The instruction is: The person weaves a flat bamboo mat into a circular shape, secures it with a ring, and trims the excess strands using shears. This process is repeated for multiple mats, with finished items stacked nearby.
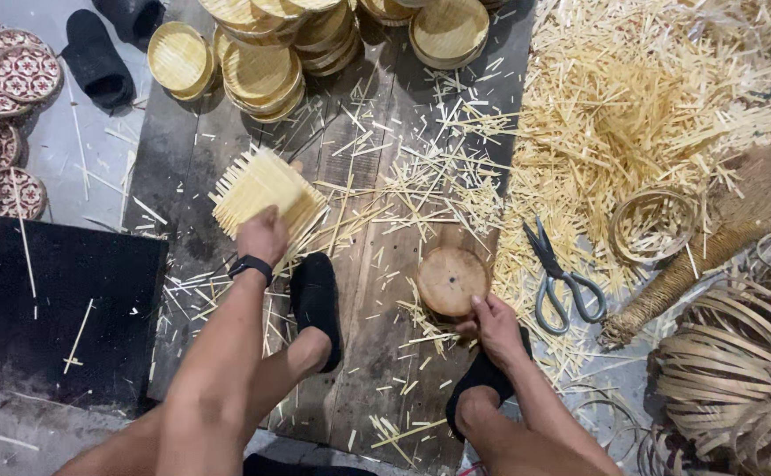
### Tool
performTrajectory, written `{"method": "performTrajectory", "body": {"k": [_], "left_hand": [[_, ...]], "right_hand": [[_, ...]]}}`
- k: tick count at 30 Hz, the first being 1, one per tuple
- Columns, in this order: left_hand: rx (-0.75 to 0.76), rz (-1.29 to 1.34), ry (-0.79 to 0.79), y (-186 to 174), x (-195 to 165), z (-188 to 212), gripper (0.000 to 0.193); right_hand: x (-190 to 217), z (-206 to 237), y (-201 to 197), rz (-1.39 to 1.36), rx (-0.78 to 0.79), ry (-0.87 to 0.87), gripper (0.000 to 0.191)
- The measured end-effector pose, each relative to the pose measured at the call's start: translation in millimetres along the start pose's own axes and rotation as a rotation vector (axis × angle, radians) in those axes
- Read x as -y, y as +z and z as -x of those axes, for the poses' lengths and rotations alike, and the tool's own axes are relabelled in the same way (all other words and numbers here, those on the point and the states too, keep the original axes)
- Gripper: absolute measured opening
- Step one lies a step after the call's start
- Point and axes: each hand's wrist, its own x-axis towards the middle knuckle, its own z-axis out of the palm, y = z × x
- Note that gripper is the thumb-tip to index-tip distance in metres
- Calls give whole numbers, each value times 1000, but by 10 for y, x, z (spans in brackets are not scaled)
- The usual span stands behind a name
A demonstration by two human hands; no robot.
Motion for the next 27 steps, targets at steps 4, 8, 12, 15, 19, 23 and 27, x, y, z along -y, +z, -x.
{"method": "performTrajectory", "body": {"k": [4,8,12,15,19,23,27], "left_hand": [[-322,-8,200,-86,-399,76,9],[-467,58,683,113,-947,578,24],[191,64,942,489,-1361,1416,31],[145,192,1124,551,-1350,1697,38],[308,450,988,571,-1264,1567,54],[343,491,3,886,-1285,1180,61],[659,746,-319,1179,-1054,920,48]], "right_hand": [[85,-46,226,127,-17,42,40],[143,6,218,216,-266,-243,37],[231,-16,-40,-186,-87,-243,32],[224,-110,-84,-20,-72,-303,21],[208,-182,2,91,-157,-269,20],[293,-164,77,136,-198,-277,20],[323,-143,148,73,-197,-278,25]]}}
